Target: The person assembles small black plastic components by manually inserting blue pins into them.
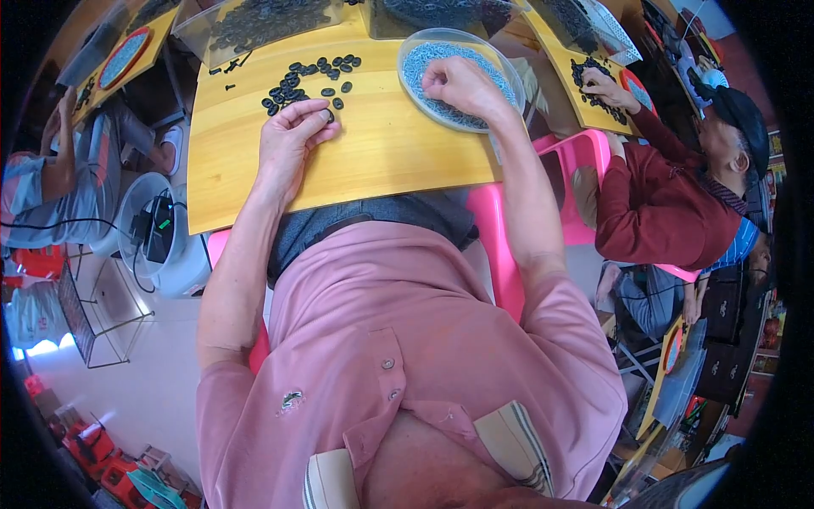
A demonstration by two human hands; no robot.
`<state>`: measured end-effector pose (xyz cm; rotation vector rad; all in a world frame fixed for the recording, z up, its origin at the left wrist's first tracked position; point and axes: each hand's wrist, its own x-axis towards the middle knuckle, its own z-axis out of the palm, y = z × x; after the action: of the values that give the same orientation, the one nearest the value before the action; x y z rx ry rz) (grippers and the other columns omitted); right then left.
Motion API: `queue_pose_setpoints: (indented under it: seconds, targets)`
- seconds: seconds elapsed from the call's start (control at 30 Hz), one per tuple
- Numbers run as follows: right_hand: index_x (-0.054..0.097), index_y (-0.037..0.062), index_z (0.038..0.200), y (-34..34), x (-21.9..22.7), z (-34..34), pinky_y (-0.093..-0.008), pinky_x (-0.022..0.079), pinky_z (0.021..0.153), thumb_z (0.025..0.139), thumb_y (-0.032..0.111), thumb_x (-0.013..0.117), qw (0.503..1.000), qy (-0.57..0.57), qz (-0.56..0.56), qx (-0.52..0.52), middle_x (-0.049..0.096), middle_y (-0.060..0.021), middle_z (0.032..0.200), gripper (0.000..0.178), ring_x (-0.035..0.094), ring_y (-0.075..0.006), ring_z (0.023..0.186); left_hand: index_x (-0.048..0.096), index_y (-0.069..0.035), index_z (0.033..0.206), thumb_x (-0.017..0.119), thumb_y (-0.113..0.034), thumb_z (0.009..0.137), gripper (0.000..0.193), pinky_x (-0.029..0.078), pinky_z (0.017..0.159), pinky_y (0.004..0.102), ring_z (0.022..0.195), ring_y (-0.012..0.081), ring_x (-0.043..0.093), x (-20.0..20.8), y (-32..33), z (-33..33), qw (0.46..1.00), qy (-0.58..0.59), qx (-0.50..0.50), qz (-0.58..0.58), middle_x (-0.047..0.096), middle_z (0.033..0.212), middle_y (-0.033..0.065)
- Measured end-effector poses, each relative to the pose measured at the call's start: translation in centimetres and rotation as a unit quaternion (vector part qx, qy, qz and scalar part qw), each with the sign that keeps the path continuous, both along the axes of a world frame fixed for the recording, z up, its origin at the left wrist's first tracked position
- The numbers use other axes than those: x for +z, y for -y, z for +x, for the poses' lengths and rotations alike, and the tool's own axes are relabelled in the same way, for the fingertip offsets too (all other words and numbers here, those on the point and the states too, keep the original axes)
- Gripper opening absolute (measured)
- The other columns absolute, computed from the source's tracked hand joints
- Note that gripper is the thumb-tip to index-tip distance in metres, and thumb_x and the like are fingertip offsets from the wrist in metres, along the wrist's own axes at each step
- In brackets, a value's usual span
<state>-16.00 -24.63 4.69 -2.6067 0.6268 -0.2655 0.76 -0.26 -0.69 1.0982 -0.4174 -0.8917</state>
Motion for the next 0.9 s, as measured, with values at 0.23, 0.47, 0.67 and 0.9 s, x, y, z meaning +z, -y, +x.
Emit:
queue_pose_setpoints:
  seconds: [0.23, 0.47, 0.67, 0.9]
  targets:
    - [0.07, 0.0001, 0.084, 1.2, -0.5, 0.0, -0.0303, 0.048, 0.066, 0.082, 0.014, 0.072, 0.999, 0.03, 0.026, -0.036, 0.065, -0.0035, 0.07, 0.015, 0.06, -0.0127, 0.067, 0.064, 0.002, 0.111, 0.064, -0.003, 0.093, 0.018, 0.058, 0.077, 0.0248, 0.084, 0.0168, 0.069, 0.1, 0.0, 0.0, 1.0, 0.003, 0.0, 0.002, 0.068, 0.095, 0.0085]
    - [0.068, 0.0002, 0.085, 1.7, -0.6, -0.1, -0.0239, 0.046, 0.058, 0.085, 0.01, 0.069, 0.99, 0.039, 0.134, -0.037, 0.061, 0.0008, 0.067, 0.01, 0.056, -0.0068, 0.061, 0.064, 0.002, 0.111, 0.064, -0.003, 0.093, 0.019, 0.058, 0.077, 0.0249, 0.084, 0.0169, 0.069, 0.1, 0.0, 0.0, 1.0, -0.001, 0.002, 0.003, 0.069, 0.096, 0.0088]
    - [0.067, -0.002, 0.092, 1.8, -0.3, -0.2, -0.0246, 0.048, 0.057, 0.084, 0.005, 0.068, 0.979, 0.092, 0.178, -0.04, 0.063, -0.0017, 0.068, 0.011, 0.059, -0.0086, 0.06, 0.065, 0.002, 0.111, 0.065, -0.003, 0.093, 0.019, 0.058, 0.078, 0.0251, 0.084, 0.017, 0.07, 0.2, 0.0, -0.1, 1.0, -0.001, 0.002, 0.002, 0.069, 0.096, 0.0089]
    - [0.066, -0.0013, 0.095, 1.3, 0.2, -0.3, -0.0225, 0.046, 0.059, 0.085, 0.003, 0.067, 0.975, 0.092, 0.202, -0.027, 0.062, -0.0004, 0.072, 0.011, 0.057, -0.0065, 0.062, 0.065, 0.002, 0.111, 0.065, -0.003, 0.092, 0.02, 0.058, 0.079, 0.0255, 0.085, 0.0174, 0.069, 0.0, -0.1, 0.1, 1.0, -0.003, -0.003, -0.002, 0.069, 0.096, 0.0086]
